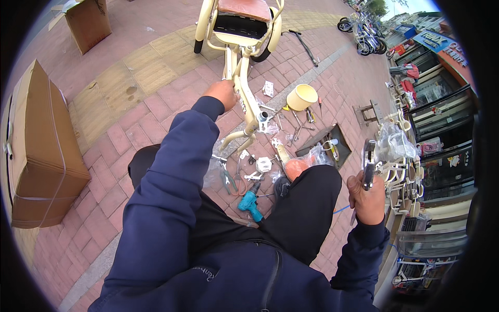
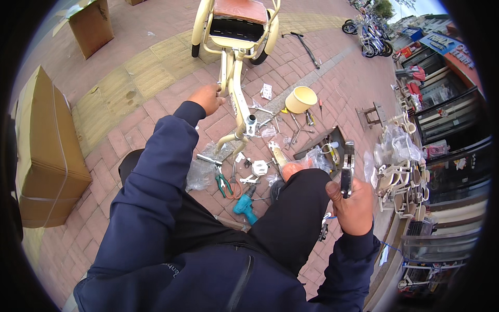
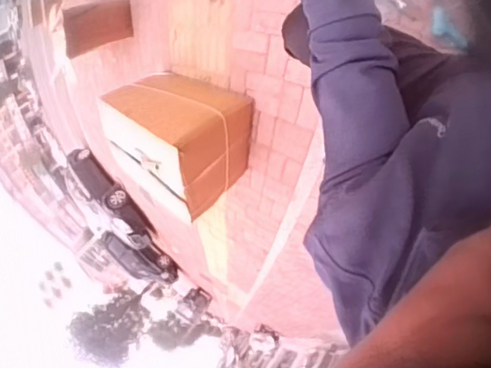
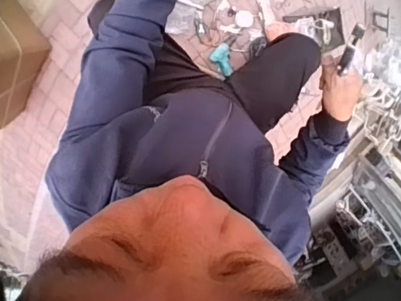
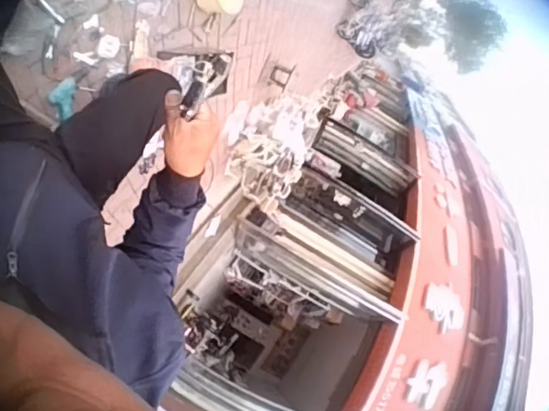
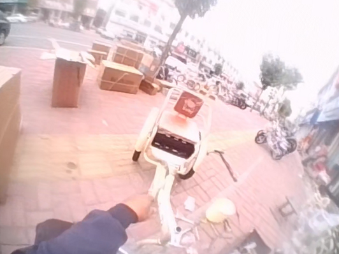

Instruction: The person assembles a tricycle on a sidewalk. They attach a front wheel to the frame, then install the handlebar and tighten it with a cordless drill.

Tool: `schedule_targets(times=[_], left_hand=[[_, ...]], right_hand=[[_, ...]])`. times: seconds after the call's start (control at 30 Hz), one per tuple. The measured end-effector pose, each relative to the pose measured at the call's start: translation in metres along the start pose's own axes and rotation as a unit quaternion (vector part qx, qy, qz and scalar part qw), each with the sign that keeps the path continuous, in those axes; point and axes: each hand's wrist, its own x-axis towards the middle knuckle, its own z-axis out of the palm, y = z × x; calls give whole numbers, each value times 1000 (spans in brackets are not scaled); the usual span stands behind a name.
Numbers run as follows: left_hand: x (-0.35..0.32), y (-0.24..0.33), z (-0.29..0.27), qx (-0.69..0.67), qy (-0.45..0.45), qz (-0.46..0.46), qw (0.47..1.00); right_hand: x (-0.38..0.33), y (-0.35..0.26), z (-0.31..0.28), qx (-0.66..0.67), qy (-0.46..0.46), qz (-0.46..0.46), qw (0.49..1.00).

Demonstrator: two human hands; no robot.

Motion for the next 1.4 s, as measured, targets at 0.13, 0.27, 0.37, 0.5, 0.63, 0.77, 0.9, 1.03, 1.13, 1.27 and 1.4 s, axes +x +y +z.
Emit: schedule_targets(times=[0.13,0.27,0.37,0.5,0.63,0.77,0.9,1.03,1.13,1.27,1.4], left_hand=[[-24,22,-51,-8,64,-1,998],[-42,32,-60,7,23,-7,1000],[-47,38,-56,18,-19,4,1000],[-50,47,-55,39,-40,12,998],[-54,57,-52,22,-22,19,999],[-59,65,-43,6,-1,41,999],[-70,69,-33,-2,20,51,998],[-91,75,-29,-4,35,39,999],[-113,88,-39,-16,37,14,999],[-128,114,-63,4,23,14,1000],[-105,123,-78,50,-3,33,998]], right_hand=[[2,-27,5,48,-24,-46,997],[3,-38,14,83,-52,-74,992],[2,-32,26,146,-87,-44,984],[11,-18,41,208,-145,-2,967],[27,6,53,256,-235,23,937],[33,44,75,362,-280,41,888],[36,82,97,422,-306,101,847],[37,111,109,439,-297,126,839],[42,125,113,447,-289,143,834],[54,135,117,439,-279,141,842],[78,138,124,401,-262,107,871]])
